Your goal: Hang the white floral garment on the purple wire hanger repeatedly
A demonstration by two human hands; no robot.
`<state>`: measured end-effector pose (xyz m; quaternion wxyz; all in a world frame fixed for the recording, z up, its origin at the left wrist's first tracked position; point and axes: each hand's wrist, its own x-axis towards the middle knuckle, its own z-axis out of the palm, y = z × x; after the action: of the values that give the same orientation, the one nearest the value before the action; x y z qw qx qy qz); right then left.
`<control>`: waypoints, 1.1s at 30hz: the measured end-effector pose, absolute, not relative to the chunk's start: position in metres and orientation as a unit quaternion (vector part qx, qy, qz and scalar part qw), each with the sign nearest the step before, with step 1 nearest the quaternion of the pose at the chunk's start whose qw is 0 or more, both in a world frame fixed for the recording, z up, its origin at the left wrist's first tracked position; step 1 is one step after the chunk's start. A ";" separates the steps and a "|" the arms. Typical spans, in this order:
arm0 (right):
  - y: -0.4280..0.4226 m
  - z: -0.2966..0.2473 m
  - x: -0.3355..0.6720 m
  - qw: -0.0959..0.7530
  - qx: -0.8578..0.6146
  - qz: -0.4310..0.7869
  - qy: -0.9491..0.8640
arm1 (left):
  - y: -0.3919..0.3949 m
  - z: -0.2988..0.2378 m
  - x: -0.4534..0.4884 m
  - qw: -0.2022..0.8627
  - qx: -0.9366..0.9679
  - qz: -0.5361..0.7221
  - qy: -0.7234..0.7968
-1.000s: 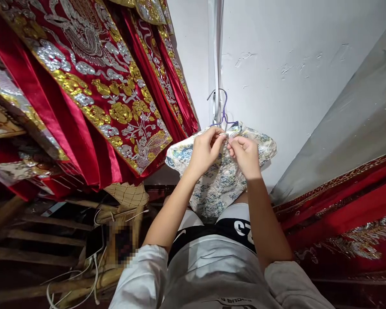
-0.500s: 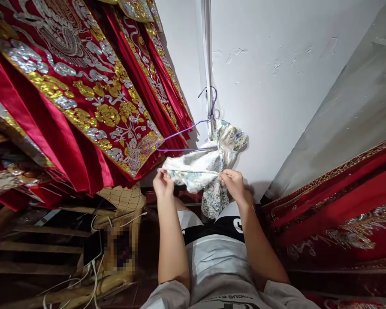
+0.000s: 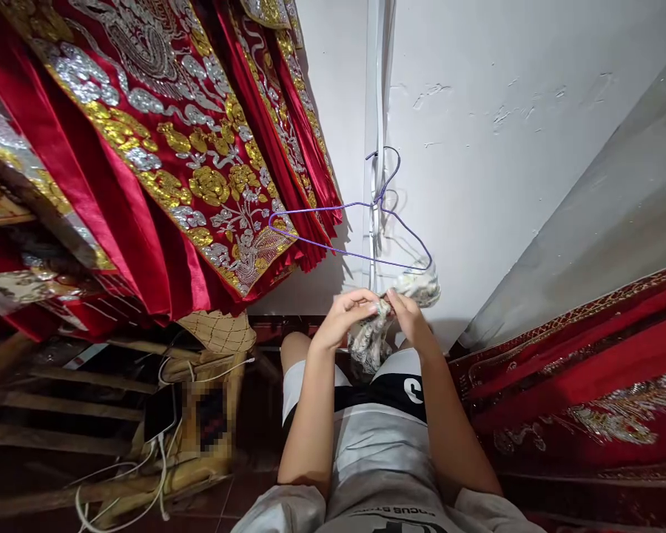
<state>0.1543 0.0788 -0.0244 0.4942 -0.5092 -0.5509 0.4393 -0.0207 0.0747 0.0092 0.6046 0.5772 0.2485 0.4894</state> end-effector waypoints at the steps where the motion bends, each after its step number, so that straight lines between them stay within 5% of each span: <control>1: 0.077 -0.024 0.154 0.489 -0.493 0.471 -0.544 | 0.071 0.010 -0.015 0.585 0.605 0.478 0.252; 5: 0.068 -0.019 0.153 0.467 -0.397 0.623 -0.486 | 0.073 0.002 0.003 0.480 0.652 0.514 0.286; 9: 0.061 -0.015 0.149 0.480 -0.354 0.630 -0.498 | 0.086 -0.015 0.004 0.399 0.650 0.552 0.337; 14: 0.069 -0.013 0.166 0.492 -0.423 0.546 -0.530 | 0.087 -0.045 -0.016 0.497 0.719 0.366 0.320; 22: 0.118 0.012 0.198 0.626 -0.456 0.229 -0.589 | 0.091 -0.046 -0.086 0.333 0.820 0.133 0.446; 28: 0.169 0.008 0.178 0.584 -0.428 0.328 -0.606 | 0.083 -0.013 -0.112 0.395 0.836 0.009 0.380; 30: 0.175 0.003 0.178 0.564 -0.444 0.339 -0.608 | 0.080 -0.008 -0.120 0.401 0.822 0.016 0.405; 33: 0.170 -0.002 0.196 0.576 -0.462 0.299 -0.605 | 0.087 0.001 -0.136 0.343 0.765 0.203 0.506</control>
<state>0.1955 0.1695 -0.0023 0.5758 -0.4621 -0.6047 0.2988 -0.1362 0.0867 0.0009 0.3432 0.7650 0.5060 0.2026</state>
